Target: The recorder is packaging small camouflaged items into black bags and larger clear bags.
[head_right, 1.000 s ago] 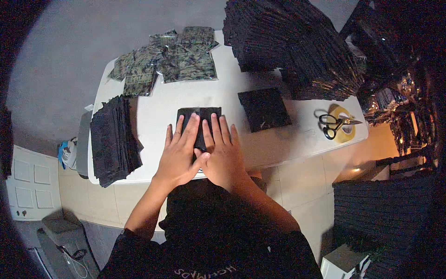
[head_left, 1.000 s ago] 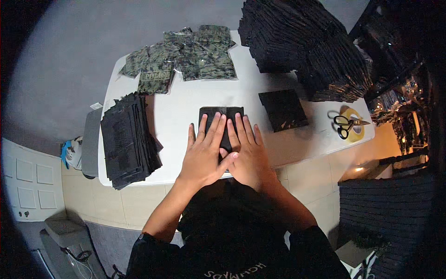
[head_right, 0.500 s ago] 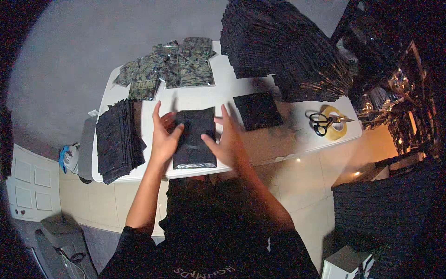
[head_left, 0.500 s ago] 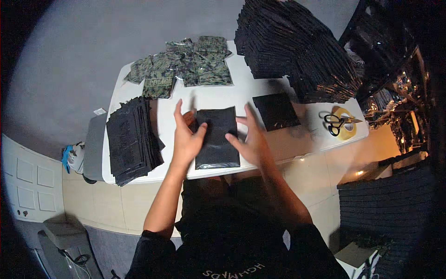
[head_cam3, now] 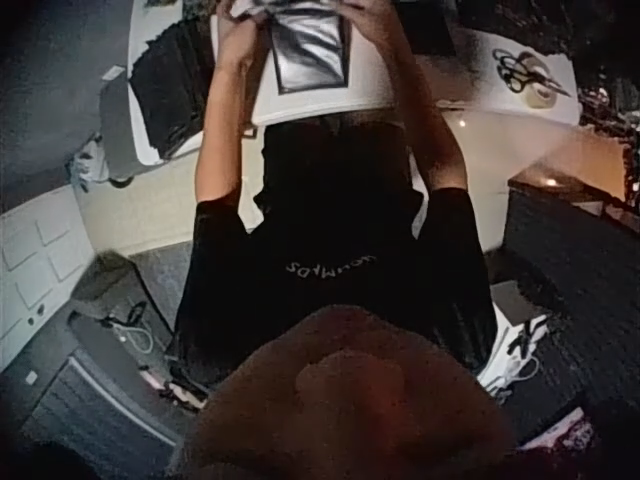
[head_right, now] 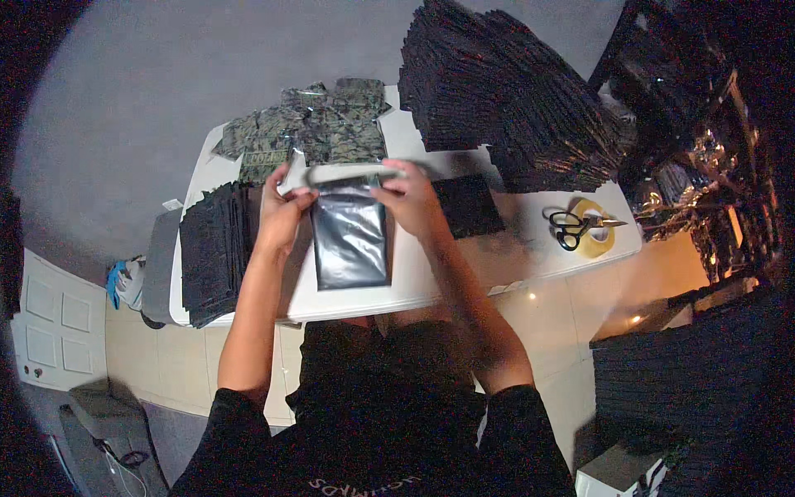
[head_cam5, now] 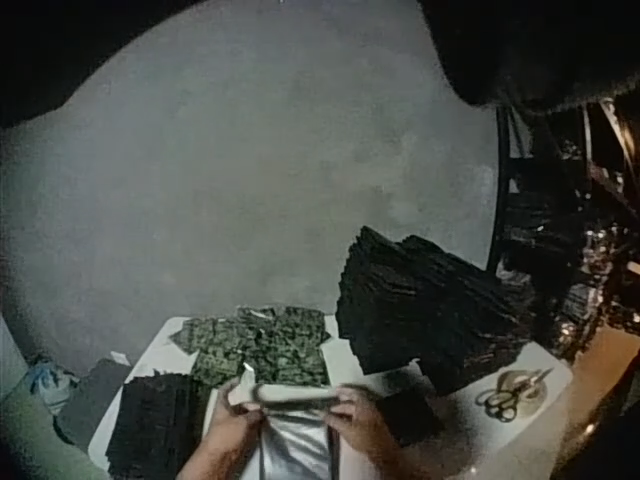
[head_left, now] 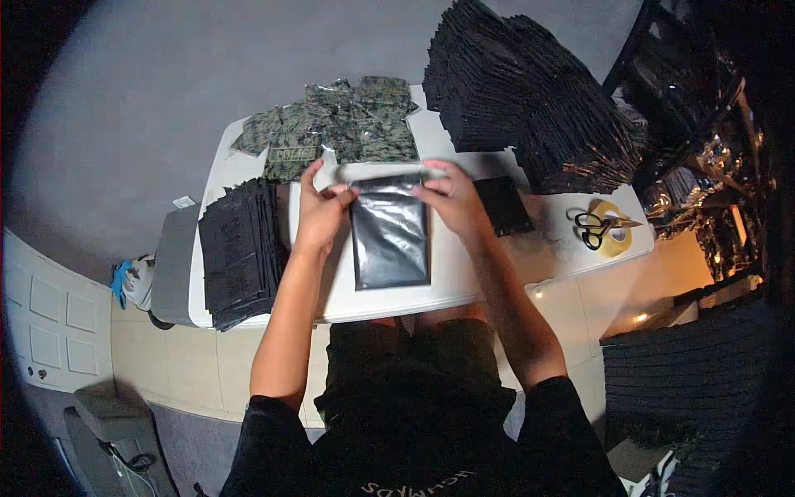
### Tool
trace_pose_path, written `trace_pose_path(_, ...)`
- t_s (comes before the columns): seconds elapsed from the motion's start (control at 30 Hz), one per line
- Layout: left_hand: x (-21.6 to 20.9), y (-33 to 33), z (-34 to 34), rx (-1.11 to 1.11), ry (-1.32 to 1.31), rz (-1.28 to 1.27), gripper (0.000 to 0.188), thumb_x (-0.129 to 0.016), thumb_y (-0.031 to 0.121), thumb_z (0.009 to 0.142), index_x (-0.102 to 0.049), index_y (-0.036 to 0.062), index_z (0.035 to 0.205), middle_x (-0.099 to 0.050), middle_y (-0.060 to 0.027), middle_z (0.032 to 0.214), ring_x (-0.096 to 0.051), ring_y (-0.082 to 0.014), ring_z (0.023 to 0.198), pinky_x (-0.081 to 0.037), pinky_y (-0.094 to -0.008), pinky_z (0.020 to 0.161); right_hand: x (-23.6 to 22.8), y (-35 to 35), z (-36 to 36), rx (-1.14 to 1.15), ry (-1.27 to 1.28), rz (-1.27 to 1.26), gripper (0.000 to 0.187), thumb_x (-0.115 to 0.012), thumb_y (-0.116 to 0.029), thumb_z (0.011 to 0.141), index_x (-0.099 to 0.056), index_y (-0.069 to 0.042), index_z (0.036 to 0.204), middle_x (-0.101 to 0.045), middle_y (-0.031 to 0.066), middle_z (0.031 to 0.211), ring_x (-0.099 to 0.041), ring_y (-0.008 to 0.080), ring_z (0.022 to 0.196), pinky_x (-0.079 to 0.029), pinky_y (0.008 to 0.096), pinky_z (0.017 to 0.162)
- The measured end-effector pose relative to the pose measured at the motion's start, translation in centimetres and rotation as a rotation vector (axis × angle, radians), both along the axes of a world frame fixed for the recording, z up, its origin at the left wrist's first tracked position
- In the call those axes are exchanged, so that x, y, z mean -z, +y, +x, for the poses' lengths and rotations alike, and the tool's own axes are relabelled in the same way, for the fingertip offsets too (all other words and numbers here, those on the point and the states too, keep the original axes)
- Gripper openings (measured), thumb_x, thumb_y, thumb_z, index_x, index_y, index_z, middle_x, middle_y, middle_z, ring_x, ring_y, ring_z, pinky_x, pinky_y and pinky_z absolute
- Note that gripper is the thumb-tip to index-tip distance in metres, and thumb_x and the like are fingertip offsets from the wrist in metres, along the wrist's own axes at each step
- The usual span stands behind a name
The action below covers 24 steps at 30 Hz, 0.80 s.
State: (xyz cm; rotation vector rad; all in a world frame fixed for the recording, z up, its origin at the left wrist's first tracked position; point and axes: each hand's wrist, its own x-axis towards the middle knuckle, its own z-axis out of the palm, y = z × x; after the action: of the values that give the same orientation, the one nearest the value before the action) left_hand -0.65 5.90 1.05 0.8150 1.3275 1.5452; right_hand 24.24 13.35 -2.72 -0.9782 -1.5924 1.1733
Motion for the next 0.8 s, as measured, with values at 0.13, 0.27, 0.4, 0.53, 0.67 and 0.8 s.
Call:
trace_pose_path(0.13,-3.9,-0.9,-0.6,0.037,0.047,0.306,0.082,-0.074,-0.013,0.096,-0.038,0.0087,0.166,-0.07,-0.004,0.1,-0.068,-0.0124,0.094,-0.058,-0.0308,0.097,-7.5,-1.6,0.5,-0.006,-0.092,0.234,0.061,-0.089,-0.012,0.094,-0.06,-0.006,0.148,-0.081,0.0092,0.095,-0.075,0.0149,0.09,-0.057,0.0329,0.081)
trace_pose_path(0.27,-6.1,-5.5,0.5,0.121,0.274,0.399,0.079,-0.076,-0.011,0.095,-0.044,0.0075,0.164,-0.073,-0.0011,0.095,-0.07,-0.0133,0.096,-0.055,-0.0325,0.1,-10.0,-6.0,2.5,0.002,-0.169,0.394,0.054,-0.089,-0.009,0.091,-0.065,-0.009,0.14,-0.079,0.0072,0.097,-0.073,0.0161,0.089,-0.057,0.033,0.082)
trace_pose_path(0.4,-3.3,-11.8,-0.3,0.466,0.45,0.384,0.085,-0.082,-0.014,0.083,-0.048,0.0034,0.159,-0.08,-0.0071,0.105,-0.074,-0.0187,0.105,-0.051,-0.0403,0.109,-7.1,-11.6,6.0,-0.087,-0.356,0.396,0.057,-0.093,-0.012,0.085,-0.071,-0.014,0.137,-0.078,0.0075,0.108,-0.072,0.0218,0.097,-0.058,0.0402,0.086)
trace_pose_path(0.53,-0.6,-13.7,-0.3,0.53,0.607,0.349,0.079,-0.081,-0.002,0.092,-0.045,0.0038,0.162,-0.08,-0.0108,0.119,-0.071,-0.0222,0.123,-0.047,-0.0437,0.117,-4.8,-13.7,7.3,-0.382,-0.375,0.308,0.057,-0.092,-0.012,0.086,-0.07,-0.011,0.139,-0.074,0.0114,0.123,-0.07,0.0278,0.117,-0.058,0.0422,0.096)
trace_pose_path(0.67,-1.3,-11.1,2.3,0.43,0.773,0.243,0.069,-0.07,0.014,0.105,-0.039,0.0013,0.166,-0.072,-0.0221,0.142,-0.067,-0.034,0.136,-0.044,-0.0473,0.122,-3.8,-12.0,3.7,-0.244,-0.425,0.42,0.051,-0.085,-0.017,0.093,-0.068,-0.007,0.141,-0.069,0.0167,0.133,-0.068,0.0389,0.124,-0.055,0.0471,0.109)
trace_pose_path(0.8,0.2,-8.3,4.6,0.416,1.107,0.333,0.081,-0.064,0.027,0.109,-0.024,0.0015,0.175,-0.056,-0.0326,0.158,-0.055,-0.0509,0.147,-0.039,-0.0564,0.126,-0.3,-9.5,-0.6,-0.016,-0.632,0.67,0.053,-0.071,-0.027,0.104,-0.061,-0.001,0.149,-0.06,0.0244,0.153,-0.053,0.0466,0.146,-0.04,0.0517,0.127)
